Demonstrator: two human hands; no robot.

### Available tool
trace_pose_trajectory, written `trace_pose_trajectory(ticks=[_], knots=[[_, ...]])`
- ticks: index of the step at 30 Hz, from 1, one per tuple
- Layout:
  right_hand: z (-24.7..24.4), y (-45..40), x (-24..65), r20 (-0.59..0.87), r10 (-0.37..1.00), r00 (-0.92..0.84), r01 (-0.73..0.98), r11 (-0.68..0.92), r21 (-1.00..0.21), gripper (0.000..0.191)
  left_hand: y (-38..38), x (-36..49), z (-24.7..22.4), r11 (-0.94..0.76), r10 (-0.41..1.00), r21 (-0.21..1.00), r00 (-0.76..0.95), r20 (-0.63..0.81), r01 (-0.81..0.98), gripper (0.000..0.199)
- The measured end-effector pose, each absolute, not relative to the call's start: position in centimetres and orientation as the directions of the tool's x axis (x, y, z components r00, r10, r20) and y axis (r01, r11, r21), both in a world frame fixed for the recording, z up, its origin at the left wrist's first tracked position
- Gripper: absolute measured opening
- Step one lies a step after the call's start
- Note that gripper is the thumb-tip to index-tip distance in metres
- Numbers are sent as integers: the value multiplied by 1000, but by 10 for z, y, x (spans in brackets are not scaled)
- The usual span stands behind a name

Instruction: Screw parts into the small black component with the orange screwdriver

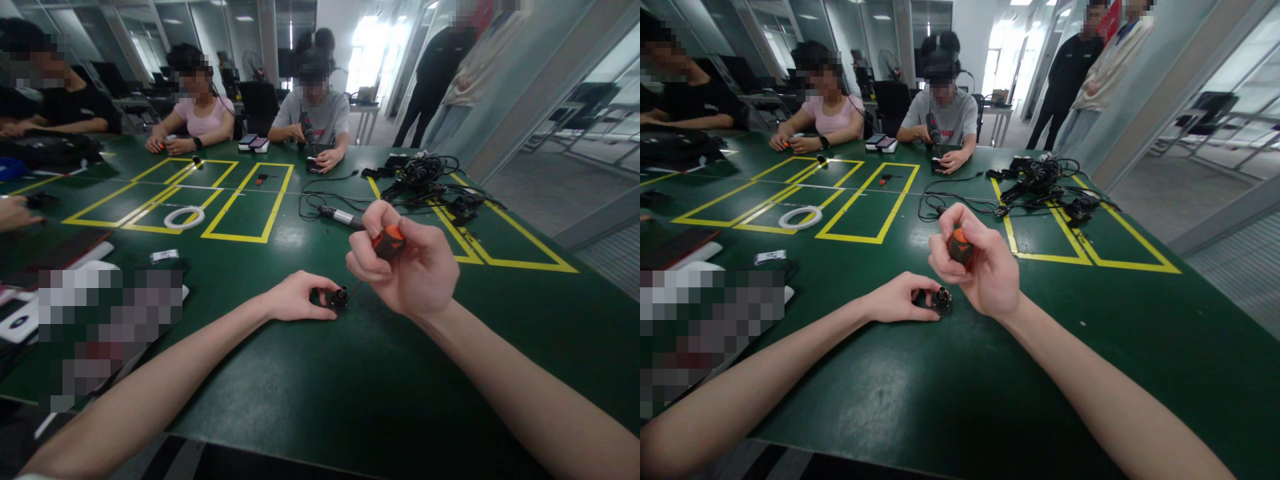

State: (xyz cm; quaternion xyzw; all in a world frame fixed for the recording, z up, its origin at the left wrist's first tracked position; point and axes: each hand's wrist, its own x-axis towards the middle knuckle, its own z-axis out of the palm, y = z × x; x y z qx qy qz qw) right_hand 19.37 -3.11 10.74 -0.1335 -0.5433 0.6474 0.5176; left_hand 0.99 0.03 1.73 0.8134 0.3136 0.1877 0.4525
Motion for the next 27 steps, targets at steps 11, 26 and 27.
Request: trace_pose_trajectory(ticks=[11,26,27], knots=[[107,-30,191,448,780,-436,-552,162,-818,24,0,10,17,-383,684,857,729,12,345,31],[111,-29,190,427,800,-423,-506,183,-843,39,0,10,16,-382,692,856,722,15,349,33],[111,-29,190,423,801,-425,-509,175,-843,40,0,10,16,-382,691,856,723,16,347,33]])
